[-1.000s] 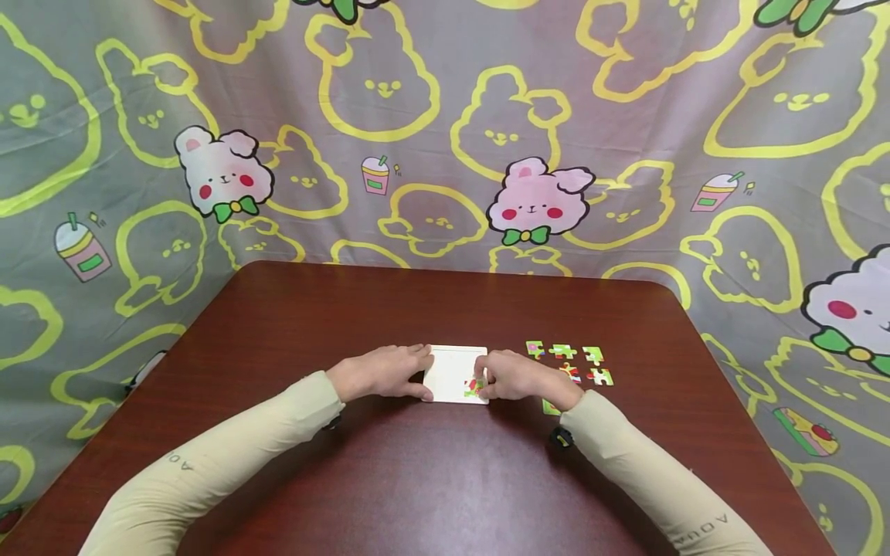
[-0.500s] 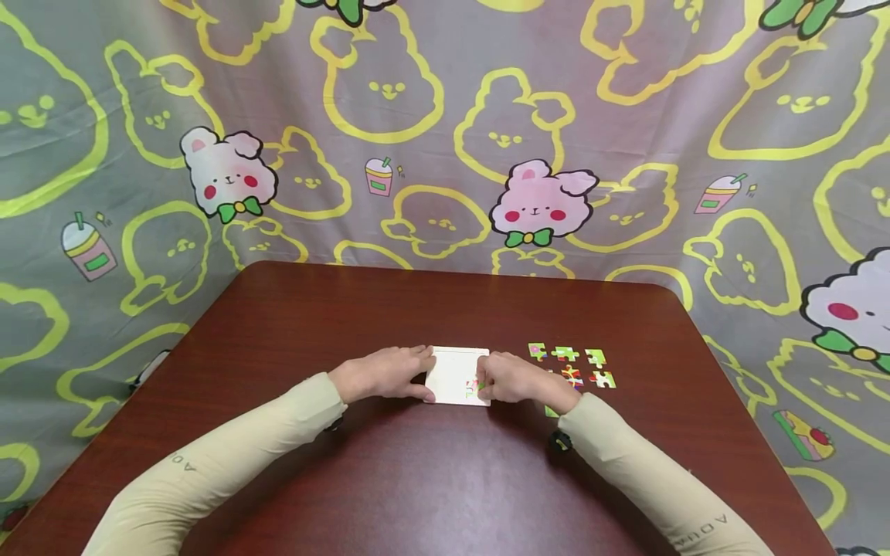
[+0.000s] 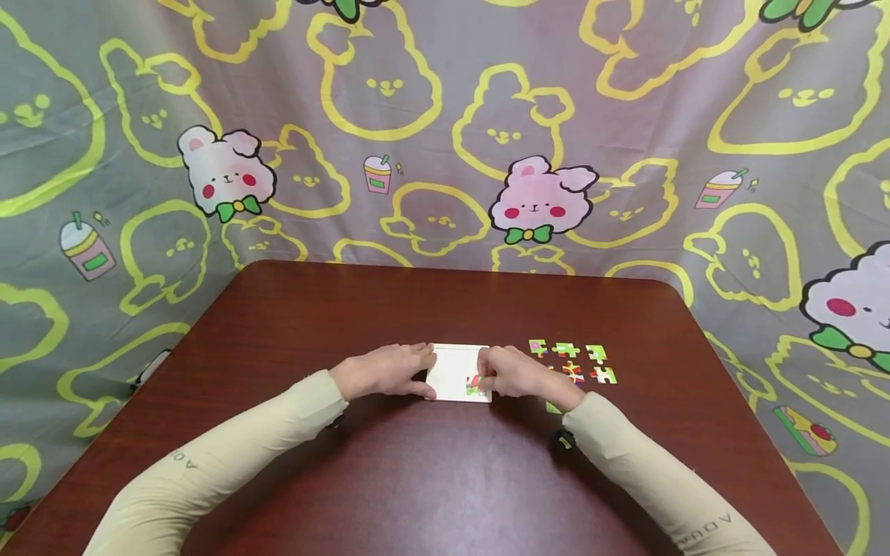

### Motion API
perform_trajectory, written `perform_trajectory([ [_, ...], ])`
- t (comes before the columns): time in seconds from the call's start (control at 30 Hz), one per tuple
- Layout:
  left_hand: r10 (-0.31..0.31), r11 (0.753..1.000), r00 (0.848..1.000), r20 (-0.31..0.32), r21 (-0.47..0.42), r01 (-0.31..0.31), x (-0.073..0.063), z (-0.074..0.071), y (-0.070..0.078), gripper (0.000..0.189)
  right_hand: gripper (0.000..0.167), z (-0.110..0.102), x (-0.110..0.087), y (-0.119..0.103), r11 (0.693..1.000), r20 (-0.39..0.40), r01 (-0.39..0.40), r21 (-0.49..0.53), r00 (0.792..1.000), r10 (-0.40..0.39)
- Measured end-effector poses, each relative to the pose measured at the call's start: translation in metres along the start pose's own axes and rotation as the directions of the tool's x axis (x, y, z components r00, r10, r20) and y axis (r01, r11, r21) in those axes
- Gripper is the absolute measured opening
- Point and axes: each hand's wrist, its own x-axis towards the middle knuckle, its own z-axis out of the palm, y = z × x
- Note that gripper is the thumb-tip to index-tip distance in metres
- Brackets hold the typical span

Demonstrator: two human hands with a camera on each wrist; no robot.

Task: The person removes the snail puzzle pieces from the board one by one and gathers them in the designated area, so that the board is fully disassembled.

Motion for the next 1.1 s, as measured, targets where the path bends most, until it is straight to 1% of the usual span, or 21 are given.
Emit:
perform_trajectory([
  [0.1, 0.0, 1.0, 1.0, 0.0, 0.003, 0.0, 0.0, 0.0, 0.0, 0.067, 0.017, -0.001, 0.0, -0.001, 0.998, 0.009, 0.016, 0.056, 1.0, -0.017],
  [0.27, -0.001, 1.0, 1.0, 0.004, 0.006, 0.001, 0.0, 0.0, 0.0, 0.067, 0.019, -0.007, -0.002, 0.003, 0.993, -0.006, 0.05, 0.107, 0.999, -0.05],
  [0.4, 0.007, 1.0, 1.0, 0.006, 0.0, -0.007, -0.001, 0.002, -0.001, 0.064, 0.016, -0.013, -0.009, 0.009, 0.987, 0.001, 0.04, 0.155, 0.999, -0.04],
  [0.47, 0.012, 1.0, 1.0, 0.004, -0.006, -0.012, -0.001, 0.003, -0.001, 0.062, 0.014, -0.018, -0.014, 0.013, 0.985, 0.005, 0.035, 0.167, 0.999, -0.036],
  [0.6, 0.018, 1.0, 1.0, 0.007, -0.011, -0.018, -0.001, 0.005, -0.001, 0.061, 0.01, -0.027, -0.027, 0.021, 0.985, 0.01, -0.002, 0.174, 1.0, 0.001],
  [0.73, 0.021, 1.0, 1.0, 0.013, -0.011, -0.021, -0.002, 0.006, 0.0, 0.063, 0.008, -0.036, -0.041, 0.029, 0.981, 0.015, -0.033, 0.192, 0.999, 0.031],
  [0.93, 0.016, 1.0, 1.0, 0.014, -0.005, -0.016, -0.005, 0.006, 0.0, 0.066, 0.01, -0.05, -0.058, 0.042, 0.974, 0.028, -0.034, 0.225, 0.999, 0.029],
  [1.1, 0.014, 1.0, 1.0, 0.016, 0.0, -0.014, -0.004, 0.004, -0.001, 0.067, 0.012, -0.062, -0.079, 0.053, 0.96, 0.037, -0.089, 0.264, 0.996, 0.082],
])
